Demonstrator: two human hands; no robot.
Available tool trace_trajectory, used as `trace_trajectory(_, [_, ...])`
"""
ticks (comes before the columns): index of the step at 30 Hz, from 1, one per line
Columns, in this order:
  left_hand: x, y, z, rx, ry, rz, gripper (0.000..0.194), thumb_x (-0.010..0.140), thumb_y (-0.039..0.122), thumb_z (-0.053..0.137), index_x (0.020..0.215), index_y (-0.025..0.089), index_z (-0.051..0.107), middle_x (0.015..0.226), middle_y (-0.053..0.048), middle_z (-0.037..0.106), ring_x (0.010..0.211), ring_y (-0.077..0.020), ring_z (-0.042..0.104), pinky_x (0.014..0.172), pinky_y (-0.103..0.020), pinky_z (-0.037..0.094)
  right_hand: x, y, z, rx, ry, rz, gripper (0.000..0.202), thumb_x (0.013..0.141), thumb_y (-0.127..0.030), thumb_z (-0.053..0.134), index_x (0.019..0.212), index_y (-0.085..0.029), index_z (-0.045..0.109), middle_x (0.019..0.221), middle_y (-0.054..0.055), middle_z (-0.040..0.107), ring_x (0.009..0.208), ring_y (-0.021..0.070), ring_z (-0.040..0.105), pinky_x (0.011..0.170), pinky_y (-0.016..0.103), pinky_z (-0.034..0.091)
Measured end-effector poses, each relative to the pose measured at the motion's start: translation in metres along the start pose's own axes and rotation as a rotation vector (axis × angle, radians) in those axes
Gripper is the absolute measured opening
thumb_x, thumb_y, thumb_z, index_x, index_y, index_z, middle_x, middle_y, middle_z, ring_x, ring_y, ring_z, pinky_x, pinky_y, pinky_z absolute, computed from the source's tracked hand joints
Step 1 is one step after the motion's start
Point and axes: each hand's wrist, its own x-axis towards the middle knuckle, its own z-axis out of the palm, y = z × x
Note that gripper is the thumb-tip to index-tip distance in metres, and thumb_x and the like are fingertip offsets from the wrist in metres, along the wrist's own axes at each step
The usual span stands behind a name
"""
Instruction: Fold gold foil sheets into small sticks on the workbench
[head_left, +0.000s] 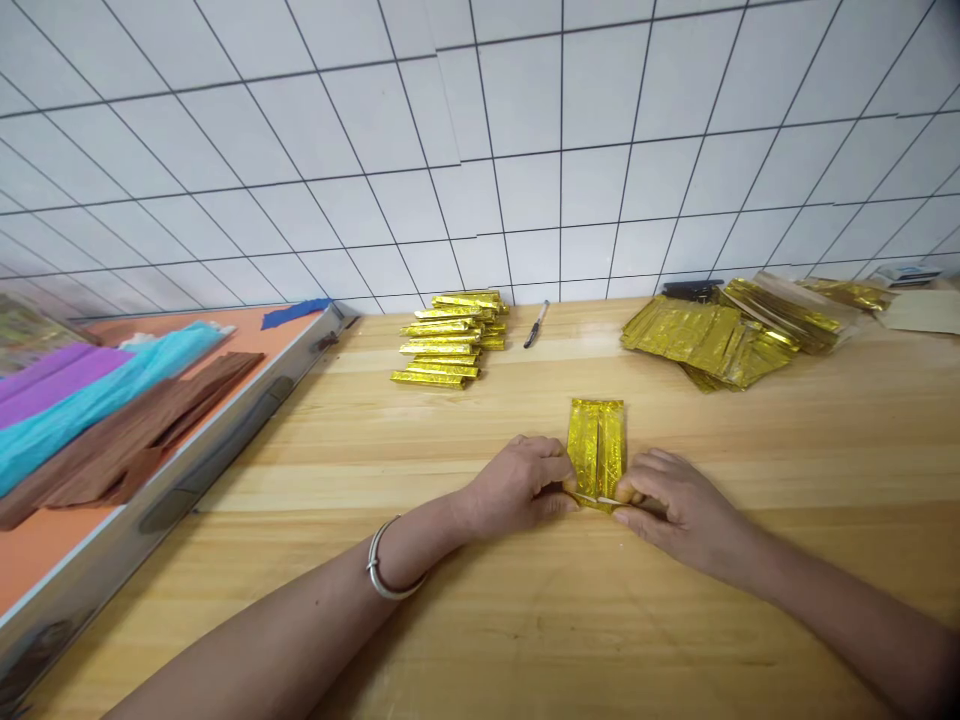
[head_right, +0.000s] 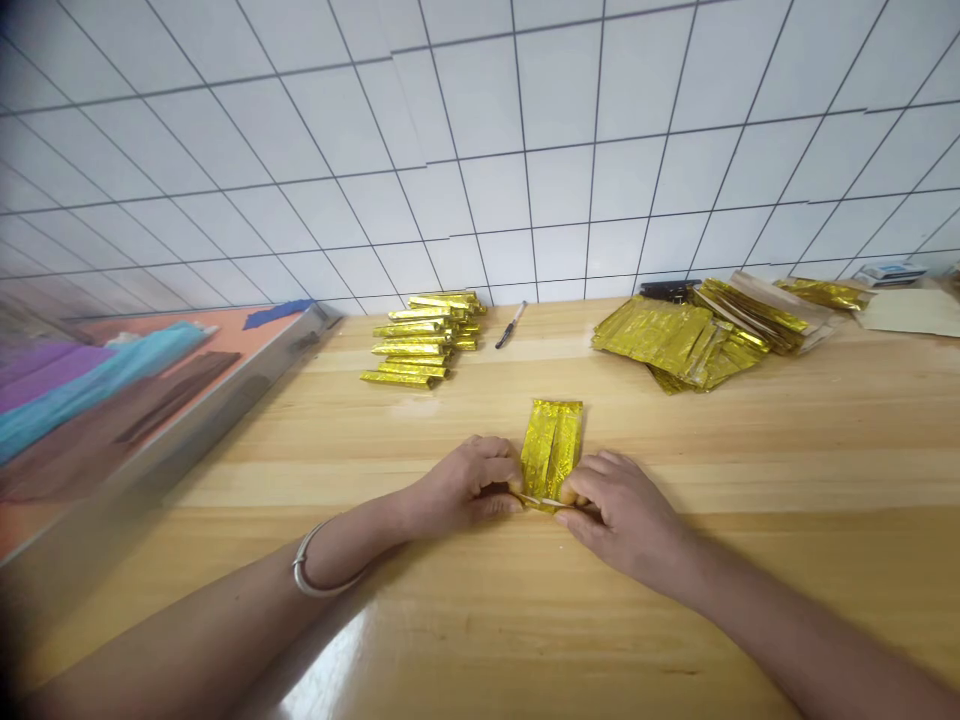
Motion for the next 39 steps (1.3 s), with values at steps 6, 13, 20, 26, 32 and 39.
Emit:
trace_trajectory(6, [0.001,0.001,-0.006,-0.164,-0.017,0.095,0.022,0.085,0.038,0.056,0.077,0.018,0.062,0.083,-0.004,0.061,0.082,-0.0144,0.055,0.076,-0.025,0.038,-0.002,0.002,-0.001,0.024,-0.035,-0.035,0.007,0.079,-0.026,0.059,0.074,-0.021,0.059,0.072,0.001,0.058,0.073,0.0173,0.049,0.067,0.03,0.034])
trace_trajectory(13, [0.002,0.002,-0.006,-0.264,-0.043,0.042,0.023,0.084,0.037,0.056,0.074,0.017,0.06,0.08,-0.005,0.061,0.08,-0.0144,0.055,0.076,-0.026,0.04,-0.003,0.003,0.001,0.035,-0.012,-0.021,0.008,0.078,-0.027,0.061,0.075,-0.02,0.058,0.072,0.001,0.057,0.072,0.0168,0.049,0.066,0.03,0.034])
trace_trajectory(20, [0.001,0.008,-0.005,-0.148,-0.004,0.009,0.022,0.083,0.031,0.057,0.068,0.016,0.056,0.072,-0.002,0.055,0.073,-0.0125,0.05,0.072,-0.024,0.038,-0.002,0.001,0.0,0.029,-0.023,-0.029,0.016,0.084,-0.027,0.053,0.069,-0.019,0.053,0.068,0.001,0.053,0.069,0.0157,0.047,0.065,0.03,0.033])
trace_trajectory(26, [0.001,0.013,0.001,-0.029,0.043,-0.048,0.024,0.081,0.028,0.058,0.063,0.016,0.048,0.069,0.0,0.052,0.073,-0.013,0.047,0.073,-0.025,0.035,-0.002,-0.001,0.005,-0.04,-0.012,0.016,0.018,0.082,-0.027,0.053,0.067,-0.019,0.05,0.067,0.001,0.052,0.067,0.016,0.044,0.064,0.029,0.032])
trace_trajectory(32, [0.001,0.017,0.004,0.014,0.038,-0.118,0.021,0.077,0.027,0.06,0.063,0.016,0.048,0.071,-0.001,0.052,0.075,-0.0142,0.047,0.074,-0.026,0.034,-0.002,-0.003,0.008,-0.091,-0.005,0.063,0.016,0.079,-0.026,0.056,0.066,-0.019,0.05,0.07,0.002,0.052,0.071,0.0168,0.044,0.065,0.03,0.031])
trace_trajectory(39, [-0.002,0.025,0.002,0.071,0.014,-0.206,0.017,0.078,0.029,0.058,0.069,0.017,0.051,0.077,-0.002,0.052,0.078,-0.0159,0.047,0.074,-0.028,0.035,-0.001,-0.006,0.006,-0.089,-0.005,0.089,0.014,0.077,-0.025,0.058,0.067,-0.019,0.05,0.071,0.001,0.054,0.072,0.0171,0.045,0.065,0.029,0.031])
